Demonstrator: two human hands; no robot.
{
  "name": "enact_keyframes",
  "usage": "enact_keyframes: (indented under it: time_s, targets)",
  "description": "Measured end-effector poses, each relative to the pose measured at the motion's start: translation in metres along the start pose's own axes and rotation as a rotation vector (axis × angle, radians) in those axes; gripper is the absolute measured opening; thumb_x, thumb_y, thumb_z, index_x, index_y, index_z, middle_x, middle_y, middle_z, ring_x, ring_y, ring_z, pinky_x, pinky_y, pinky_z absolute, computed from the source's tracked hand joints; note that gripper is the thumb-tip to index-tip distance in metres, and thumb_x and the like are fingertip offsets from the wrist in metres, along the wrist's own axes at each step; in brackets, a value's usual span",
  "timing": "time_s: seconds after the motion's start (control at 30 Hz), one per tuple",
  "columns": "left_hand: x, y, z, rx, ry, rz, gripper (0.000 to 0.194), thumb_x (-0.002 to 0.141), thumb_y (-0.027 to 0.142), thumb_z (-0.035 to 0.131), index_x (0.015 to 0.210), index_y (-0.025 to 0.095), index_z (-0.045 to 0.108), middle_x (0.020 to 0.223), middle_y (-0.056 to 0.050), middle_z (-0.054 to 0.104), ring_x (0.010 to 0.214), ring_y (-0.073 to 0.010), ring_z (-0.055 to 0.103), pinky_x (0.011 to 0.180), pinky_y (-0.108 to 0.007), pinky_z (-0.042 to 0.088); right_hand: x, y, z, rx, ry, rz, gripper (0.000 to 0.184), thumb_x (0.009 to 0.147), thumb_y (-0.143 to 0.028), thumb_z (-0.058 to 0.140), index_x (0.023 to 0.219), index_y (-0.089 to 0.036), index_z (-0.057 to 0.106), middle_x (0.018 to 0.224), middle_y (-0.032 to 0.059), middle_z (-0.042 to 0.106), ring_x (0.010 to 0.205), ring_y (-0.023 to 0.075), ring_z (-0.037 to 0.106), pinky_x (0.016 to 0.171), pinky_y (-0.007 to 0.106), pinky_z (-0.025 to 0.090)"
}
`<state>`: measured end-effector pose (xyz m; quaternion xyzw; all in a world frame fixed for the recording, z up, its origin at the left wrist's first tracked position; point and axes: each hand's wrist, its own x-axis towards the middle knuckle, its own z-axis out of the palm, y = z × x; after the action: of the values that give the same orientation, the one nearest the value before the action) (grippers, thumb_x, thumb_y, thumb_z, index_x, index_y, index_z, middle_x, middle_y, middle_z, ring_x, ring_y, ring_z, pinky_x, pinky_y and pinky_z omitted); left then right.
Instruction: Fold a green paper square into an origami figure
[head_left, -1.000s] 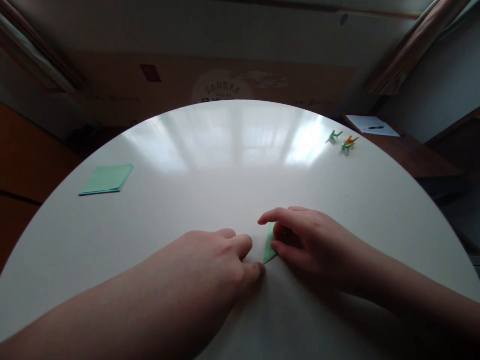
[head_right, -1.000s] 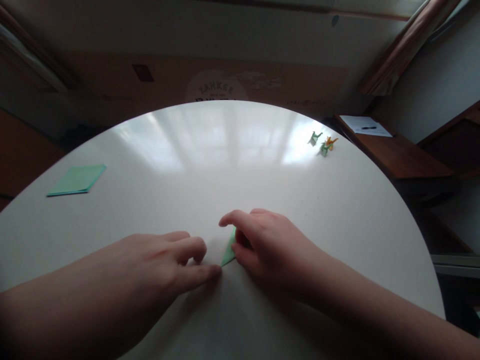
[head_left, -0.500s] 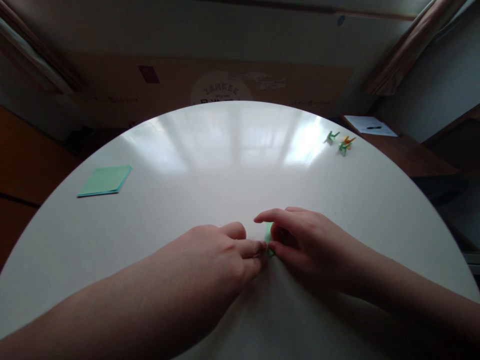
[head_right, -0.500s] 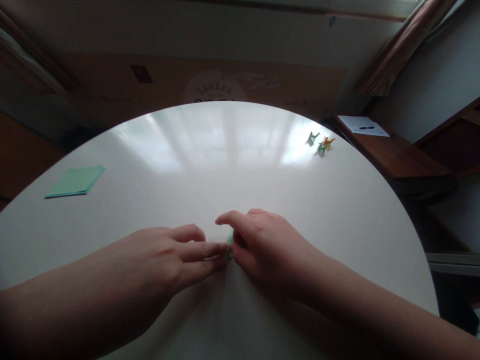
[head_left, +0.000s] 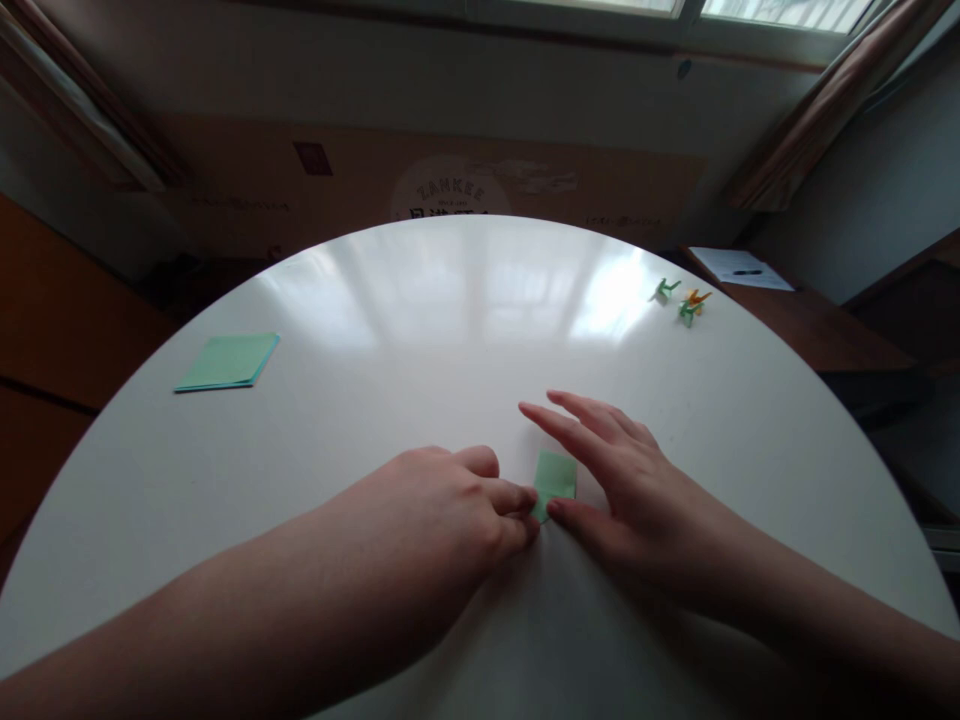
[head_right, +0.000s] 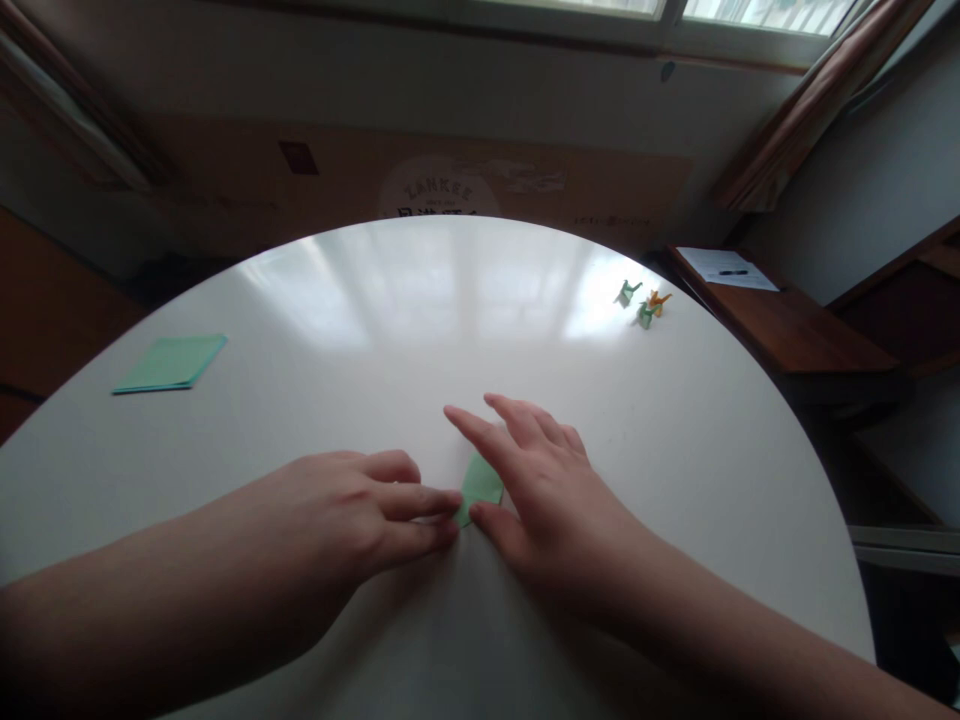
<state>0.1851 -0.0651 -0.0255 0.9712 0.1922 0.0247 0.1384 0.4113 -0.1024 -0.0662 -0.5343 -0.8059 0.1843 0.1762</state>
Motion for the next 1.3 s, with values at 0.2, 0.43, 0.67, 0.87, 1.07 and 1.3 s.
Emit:
enact_keyframes:
  time_s: [0.2,0.43,0.67,0.87,1.07,1.3]
  targets:
    - [-0.002,-0.001,-0.003,-0.062,-0.030,0.008,0.036,0.087,0.003,0.053,0.106,0.027,0.073,0.104,-0.002,0.075,0.090,-0.0198,0.065,0.084,-0.028,0.050,0.000,0.007,-0.009,-0.021,-0.039,0.077,0.074,0.090,-0.024,0.060,0.155,-0.039,0.030,0.161,0.0118,0.031,0.149,0.0392,0.025,0.110,0.071,0.029]
    - [-0.003,0.001,-0.010,-0.072,-0.036,0.020,0.038,0.085,0.001,0.054,0.105,0.027,0.072,0.103,-0.003,0.075,0.089,-0.0200,0.065,0.081,-0.028,0.050,0.004,0.021,-0.019,0.111,0.140,-0.013,0.067,0.089,-0.014,0.058,0.150,-0.035,0.039,0.148,0.0072,0.051,0.138,0.0289,0.045,0.110,0.056,0.041]
    - [0.006,0.000,-0.004,-0.012,-0.031,0.040,0.023,0.087,0.007,0.054,0.088,0.022,0.071,0.087,-0.003,0.073,0.076,-0.0193,0.062,0.071,-0.030,0.047,0.014,0.028,-0.032,0.189,0.045,-0.343,0.031,0.087,-0.016,0.070,0.117,-0.024,0.070,0.110,0.0066,0.072,0.105,0.0224,0.063,0.091,0.038,0.053]
    - [0.017,-0.003,0.004,0.037,0.002,0.022,0.012,0.090,0.029,0.065,0.083,0.019,0.066,0.086,-0.002,0.071,0.080,-0.0194,0.063,0.071,-0.029,0.047,0.016,0.033,-0.036,0.087,-0.113,-0.391,0.025,0.084,-0.028,0.077,0.107,-0.022,0.074,0.107,0.0070,0.070,0.103,0.0221,0.060,0.090,0.036,0.050]
    - [0.020,0.001,0.010,0.030,0.075,-0.045,0.003,0.085,0.022,0.065,0.083,0.020,0.064,0.083,0.000,0.071,0.079,-0.0178,0.064,0.065,-0.026,0.043,0.018,0.038,-0.032,0.100,-0.111,-0.400,0.020,0.082,-0.032,0.080,0.099,-0.024,0.075,0.098,0.0054,0.067,0.095,0.0210,0.059,0.083,0.033,0.049]
    - [0.016,0.005,0.013,0.094,0.141,-0.054,0.007,0.085,0.027,0.063,0.084,0.020,0.061,0.081,0.000,0.070,0.077,-0.0196,0.063,0.064,-0.029,0.043,0.016,0.033,-0.021,0.076,-0.031,-0.407,0.012,0.084,-0.024,0.076,0.096,-0.023,0.073,0.095,0.0055,0.069,0.090,0.0210,0.058,0.080,0.033,0.048]
